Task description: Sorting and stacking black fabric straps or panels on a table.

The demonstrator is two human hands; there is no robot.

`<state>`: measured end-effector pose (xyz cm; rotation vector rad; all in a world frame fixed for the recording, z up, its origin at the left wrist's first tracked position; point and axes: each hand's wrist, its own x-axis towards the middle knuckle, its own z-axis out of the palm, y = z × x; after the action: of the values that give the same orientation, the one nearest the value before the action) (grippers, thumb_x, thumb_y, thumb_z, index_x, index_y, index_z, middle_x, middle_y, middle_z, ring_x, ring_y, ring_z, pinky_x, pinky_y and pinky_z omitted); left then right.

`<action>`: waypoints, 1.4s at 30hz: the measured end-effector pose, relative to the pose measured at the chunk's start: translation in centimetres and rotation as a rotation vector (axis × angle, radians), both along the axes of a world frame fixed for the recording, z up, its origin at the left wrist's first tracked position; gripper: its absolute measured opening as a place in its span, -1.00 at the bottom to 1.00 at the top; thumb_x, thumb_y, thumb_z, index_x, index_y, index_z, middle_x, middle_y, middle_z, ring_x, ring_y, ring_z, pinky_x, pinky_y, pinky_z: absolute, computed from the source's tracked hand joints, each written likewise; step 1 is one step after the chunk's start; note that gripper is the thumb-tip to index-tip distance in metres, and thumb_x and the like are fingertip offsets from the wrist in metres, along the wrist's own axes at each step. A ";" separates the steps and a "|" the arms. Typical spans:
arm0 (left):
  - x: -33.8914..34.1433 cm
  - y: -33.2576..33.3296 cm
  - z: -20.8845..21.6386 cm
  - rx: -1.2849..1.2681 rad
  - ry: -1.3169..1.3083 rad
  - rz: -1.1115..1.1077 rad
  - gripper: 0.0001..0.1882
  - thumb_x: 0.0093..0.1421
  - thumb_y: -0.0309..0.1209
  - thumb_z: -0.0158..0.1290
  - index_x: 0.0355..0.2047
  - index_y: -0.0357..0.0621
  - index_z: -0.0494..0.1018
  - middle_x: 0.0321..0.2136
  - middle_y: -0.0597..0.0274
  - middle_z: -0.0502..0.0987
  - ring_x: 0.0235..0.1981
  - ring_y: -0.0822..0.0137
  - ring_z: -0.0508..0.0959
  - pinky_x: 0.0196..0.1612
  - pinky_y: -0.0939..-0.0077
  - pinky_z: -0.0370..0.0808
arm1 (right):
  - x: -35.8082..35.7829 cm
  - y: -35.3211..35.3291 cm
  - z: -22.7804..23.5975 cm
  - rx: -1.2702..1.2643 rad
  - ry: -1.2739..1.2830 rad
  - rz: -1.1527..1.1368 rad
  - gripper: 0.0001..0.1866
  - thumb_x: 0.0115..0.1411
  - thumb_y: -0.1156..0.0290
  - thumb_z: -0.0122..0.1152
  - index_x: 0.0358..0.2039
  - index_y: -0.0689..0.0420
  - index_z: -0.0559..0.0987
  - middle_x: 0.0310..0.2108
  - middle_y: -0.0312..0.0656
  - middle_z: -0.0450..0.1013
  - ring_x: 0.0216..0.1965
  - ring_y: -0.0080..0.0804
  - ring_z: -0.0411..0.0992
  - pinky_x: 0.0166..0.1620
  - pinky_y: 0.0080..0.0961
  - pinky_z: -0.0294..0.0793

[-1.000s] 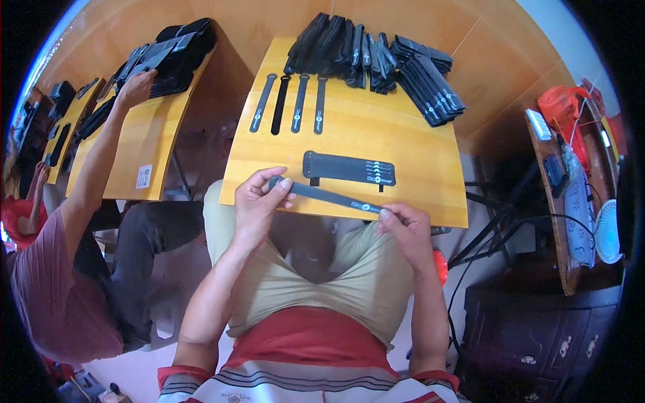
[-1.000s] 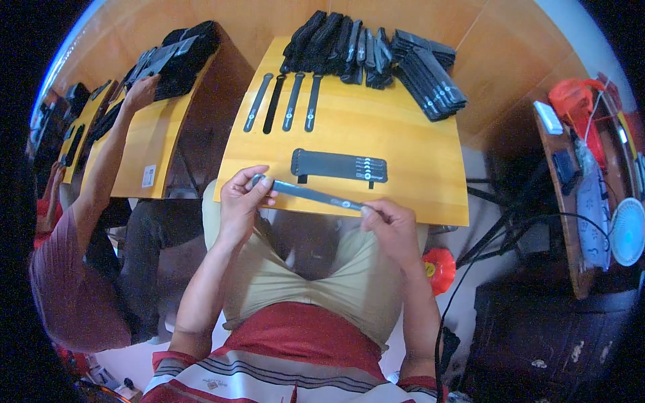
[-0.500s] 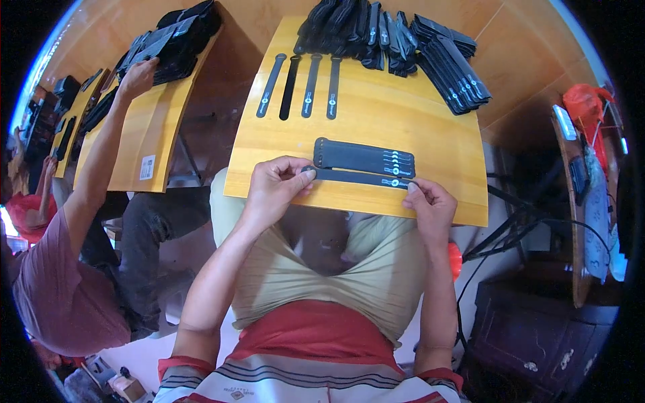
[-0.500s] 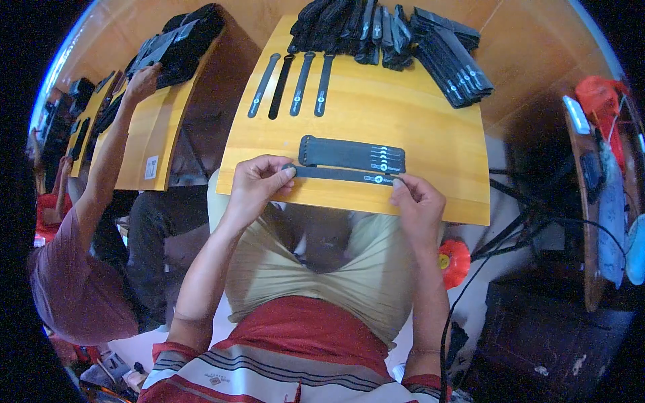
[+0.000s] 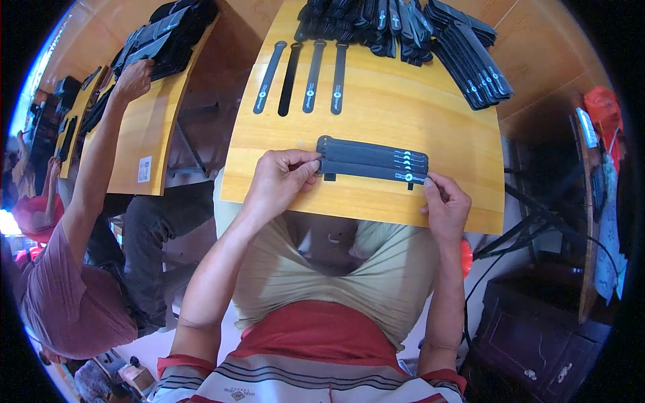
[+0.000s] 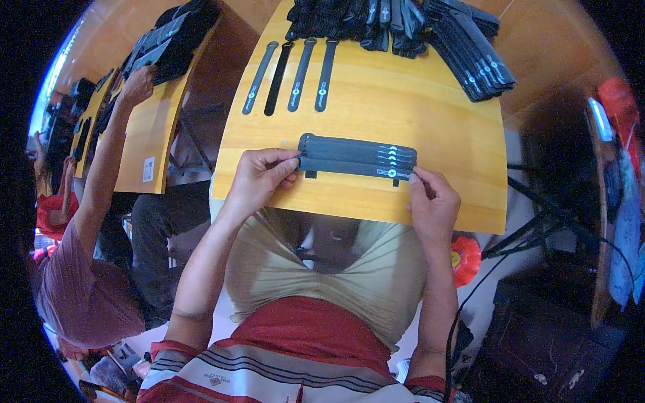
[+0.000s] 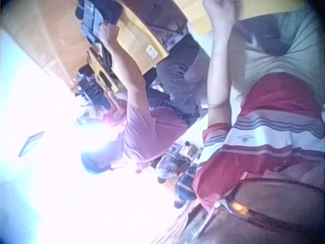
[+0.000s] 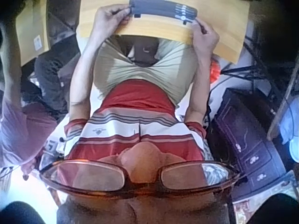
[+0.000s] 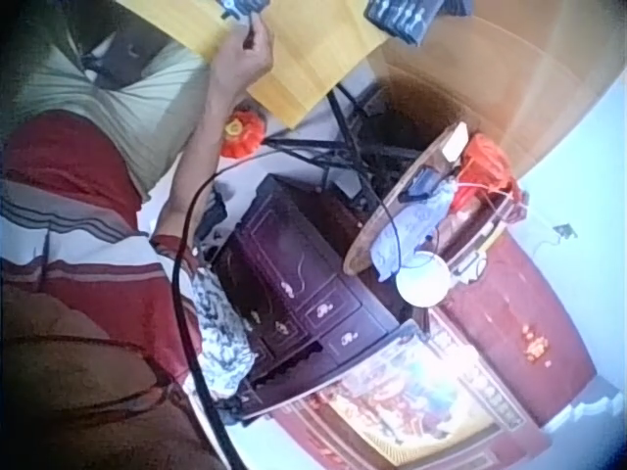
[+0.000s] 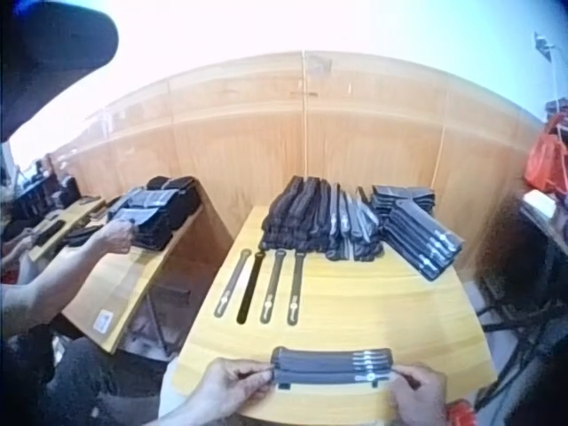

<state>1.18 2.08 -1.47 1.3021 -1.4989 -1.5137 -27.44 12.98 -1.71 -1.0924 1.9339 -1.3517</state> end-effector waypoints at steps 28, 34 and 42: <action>-0.3 -0.4 0.0 -0.037 -0.135 0.000 -0.91 0.29 -0.54 0.22 -0.26 -0.35 0.62 -0.51 0.27 0.62 -0.55 0.57 0.54 -0.46 0.67 0.53 | 0.5 -0.3 -0.1 -0.031 0.041 -0.067 -0.84 0.24 0.54 0.32 -0.20 0.35 0.68 -0.45 -0.29 0.46 -0.51 -0.62 0.41 -0.55 -0.64 0.43; -0.4 -0.3 0.1 -0.033 -0.155 0.004 -0.90 0.29 -0.53 0.22 -0.26 -0.35 0.63 -0.51 0.28 0.62 -0.56 0.58 0.54 -0.46 0.68 0.52 | 0.3 -0.3 -0.3 -0.017 0.063 -0.065 -0.84 0.24 0.55 0.31 -0.20 0.36 0.68 -0.44 -0.24 0.51 -0.53 -0.60 0.44 -0.55 -0.62 0.45; -0.7 -0.3 0.3 -0.026 -0.130 0.039 -0.91 0.26 -0.55 0.22 -0.31 -0.38 0.64 -0.57 0.26 0.62 -0.58 0.58 0.54 -0.47 0.64 0.48 | -0.4 0.0 -1.2 -0.049 0.151 -0.050 -0.84 0.22 0.56 0.33 -0.21 0.34 0.68 -0.44 -0.21 0.53 -0.48 -0.57 0.47 -0.40 -0.60 0.47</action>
<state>0.47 1.83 -1.19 1.4305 -1.5587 -1.4038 -27.84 12.96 -2.89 -1.2085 2.0580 -1.3843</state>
